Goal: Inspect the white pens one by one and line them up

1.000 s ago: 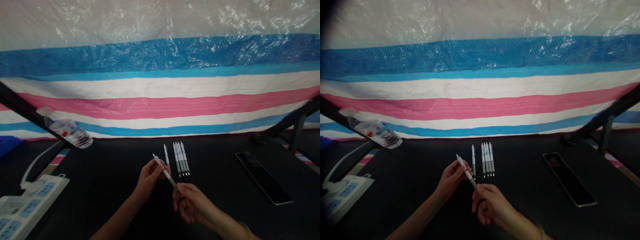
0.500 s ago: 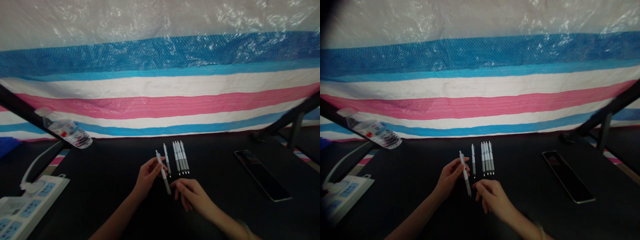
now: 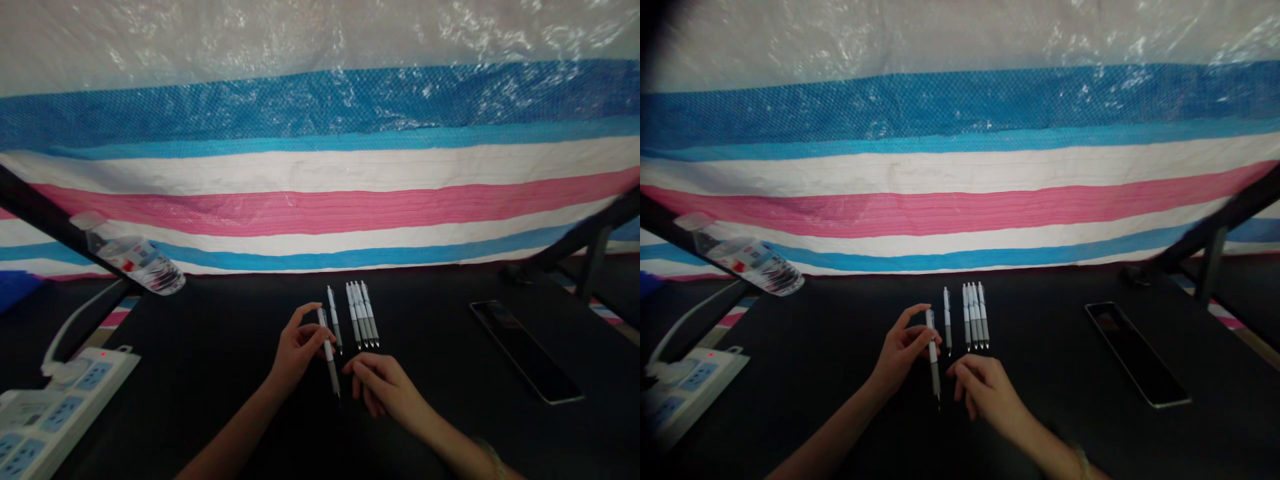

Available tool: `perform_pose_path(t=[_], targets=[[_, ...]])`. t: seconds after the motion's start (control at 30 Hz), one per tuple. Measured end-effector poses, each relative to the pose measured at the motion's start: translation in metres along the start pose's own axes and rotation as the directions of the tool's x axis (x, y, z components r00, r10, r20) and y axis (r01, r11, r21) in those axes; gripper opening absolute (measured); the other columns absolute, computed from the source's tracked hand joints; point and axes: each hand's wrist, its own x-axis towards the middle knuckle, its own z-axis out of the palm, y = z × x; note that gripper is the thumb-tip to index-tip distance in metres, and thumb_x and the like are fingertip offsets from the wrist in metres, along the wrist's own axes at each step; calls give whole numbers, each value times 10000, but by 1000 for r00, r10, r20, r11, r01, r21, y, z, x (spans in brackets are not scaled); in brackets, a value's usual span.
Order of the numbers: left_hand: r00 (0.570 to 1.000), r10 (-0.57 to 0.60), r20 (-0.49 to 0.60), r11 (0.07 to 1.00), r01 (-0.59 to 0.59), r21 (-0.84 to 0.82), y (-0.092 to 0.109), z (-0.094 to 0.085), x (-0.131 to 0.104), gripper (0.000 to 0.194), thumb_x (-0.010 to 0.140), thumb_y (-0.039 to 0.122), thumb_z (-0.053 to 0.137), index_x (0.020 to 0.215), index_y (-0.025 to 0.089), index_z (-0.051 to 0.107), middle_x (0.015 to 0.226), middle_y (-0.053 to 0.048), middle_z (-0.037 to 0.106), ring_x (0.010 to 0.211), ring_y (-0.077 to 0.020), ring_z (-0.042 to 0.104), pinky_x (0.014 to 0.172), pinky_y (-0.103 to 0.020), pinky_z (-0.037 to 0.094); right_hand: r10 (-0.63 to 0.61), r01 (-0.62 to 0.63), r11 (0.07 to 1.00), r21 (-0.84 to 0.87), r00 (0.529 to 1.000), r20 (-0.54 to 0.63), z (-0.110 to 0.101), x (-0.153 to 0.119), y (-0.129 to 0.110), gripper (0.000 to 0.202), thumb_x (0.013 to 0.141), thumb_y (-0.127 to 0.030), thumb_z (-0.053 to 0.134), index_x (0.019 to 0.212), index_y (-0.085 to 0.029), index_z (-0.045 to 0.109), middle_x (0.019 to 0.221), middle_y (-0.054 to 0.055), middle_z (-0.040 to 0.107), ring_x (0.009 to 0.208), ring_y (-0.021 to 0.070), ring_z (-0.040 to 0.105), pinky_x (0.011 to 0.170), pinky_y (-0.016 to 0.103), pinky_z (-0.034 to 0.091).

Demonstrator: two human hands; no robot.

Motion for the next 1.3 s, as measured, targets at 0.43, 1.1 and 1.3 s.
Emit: perform_pose_path(t=[0.43, 1.1, 1.3], targets=[[1000, 15, -24, 999, -15, -31, -4, -4, 4, 668, 801, 378, 760, 1345, 201, 416, 792, -42, 751, 624, -168, 692, 584, -259, 561, 7, -8, 999, -46, 1000, -10, 1, -1, 1, 461, 921, -561, 519, 942, -128, 674, 653, -7, 619, 364, 51, 463, 358, 179, 284], [998, 33, -55, 998, -35, -43, -6, -3, 6, 613, 796, 370, 768, 1297, 179, 469, 789, -56, 765, 618, -167, 701, 571, -247, 563, -20, 19, 999, -34, 1000, -12, 2, -2, 2, 438, 916, -549, 517, 925, -133, 655, 652, -10, 615, 363, 47, 462, 363, 167, 280], [997, 29, -78, 999, -32, -38, -5, -2, 6, 678, 776, 388, 782, 1329, 179, 451, 801, -60, 772, 624, -167, 704, 578, -248, 562, -18, 18, 999, -51, 1000, -10, 2, -2, -1, 436, 920, -544, 513, 928, -131, 653, 653, -8, 613, 373, 47, 462, 369, 166, 277]])
